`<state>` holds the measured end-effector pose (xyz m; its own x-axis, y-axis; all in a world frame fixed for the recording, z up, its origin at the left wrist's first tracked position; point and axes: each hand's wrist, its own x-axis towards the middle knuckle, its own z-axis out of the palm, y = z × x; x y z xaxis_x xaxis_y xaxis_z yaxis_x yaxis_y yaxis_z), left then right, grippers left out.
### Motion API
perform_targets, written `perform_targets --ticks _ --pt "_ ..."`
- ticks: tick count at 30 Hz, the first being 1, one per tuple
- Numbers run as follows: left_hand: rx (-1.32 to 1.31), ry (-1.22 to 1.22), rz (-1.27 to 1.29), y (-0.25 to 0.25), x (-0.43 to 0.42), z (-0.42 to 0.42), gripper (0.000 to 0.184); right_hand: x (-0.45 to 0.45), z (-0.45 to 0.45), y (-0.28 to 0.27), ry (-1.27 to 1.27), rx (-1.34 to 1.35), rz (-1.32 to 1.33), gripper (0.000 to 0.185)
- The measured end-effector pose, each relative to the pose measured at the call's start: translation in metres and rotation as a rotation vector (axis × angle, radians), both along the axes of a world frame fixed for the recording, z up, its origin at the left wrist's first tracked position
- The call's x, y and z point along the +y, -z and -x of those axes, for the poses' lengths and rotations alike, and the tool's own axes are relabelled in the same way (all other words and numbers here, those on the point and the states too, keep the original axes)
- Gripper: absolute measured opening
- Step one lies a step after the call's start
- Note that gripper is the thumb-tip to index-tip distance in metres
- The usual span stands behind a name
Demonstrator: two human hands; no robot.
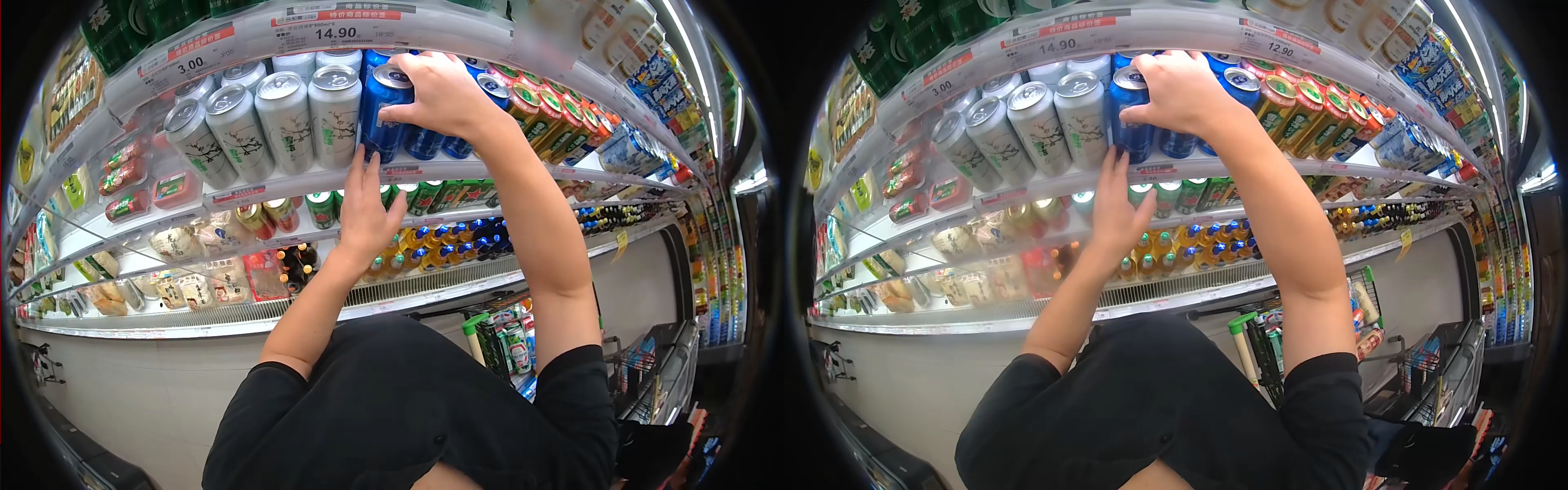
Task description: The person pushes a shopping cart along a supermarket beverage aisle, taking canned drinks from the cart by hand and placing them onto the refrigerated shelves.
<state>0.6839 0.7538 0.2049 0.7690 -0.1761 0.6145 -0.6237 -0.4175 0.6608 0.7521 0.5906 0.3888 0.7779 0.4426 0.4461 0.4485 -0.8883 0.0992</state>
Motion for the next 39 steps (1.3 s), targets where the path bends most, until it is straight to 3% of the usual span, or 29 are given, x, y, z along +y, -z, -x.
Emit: perform_targets --ticks 14,18,22,26,28,30,34,37,39 --pt "-0.05 -0.035 -0.079 -0.001 -0.003 0.001 0.069 0.006 0.012 -0.006 0.079 0.081 0.056 0.076" --pt "-0.079 -0.024 -0.087 -0.004 -0.006 0.001 0.068 0.011 0.049 0.021 -0.068 -0.378 -0.14 0.08" --pt "-0.228 0.018 0.009 0.008 -0.02 0.018 0.056 -0.01 0.13 0.084 -0.116 -0.392 -0.37 0.074" --pt "-0.063 0.443 -0.093 0.036 -0.052 0.052 0.045 -0.051 0.243 0.193 0.32 -0.153 -0.653 0.072" --pt "0.042 0.712 -0.093 0.068 -0.077 0.071 0.04 -0.065 0.313 0.243 0.611 -0.075 -0.672 0.072" --pt "0.071 0.934 -0.265 0.095 -0.098 0.092 0.037 -0.071 0.391 0.284 0.906 -0.02 -0.632 0.074" --pt "0.052 1.331 -0.409 0.132 -0.144 0.135 0.039 -0.05 0.525 0.321 1.34 0.065 -0.646 0.072" --pt "-0.085 1.502 -0.534 0.155 -0.176 0.159 0.043 -0.032 0.598 0.349 1.556 0.297 -0.666 0.062" --pt "-0.189 1.572 -0.701 0.173 -0.193 0.175 0.049 -0.025 0.62 0.349 1.56 0.302 -0.651 0.058"
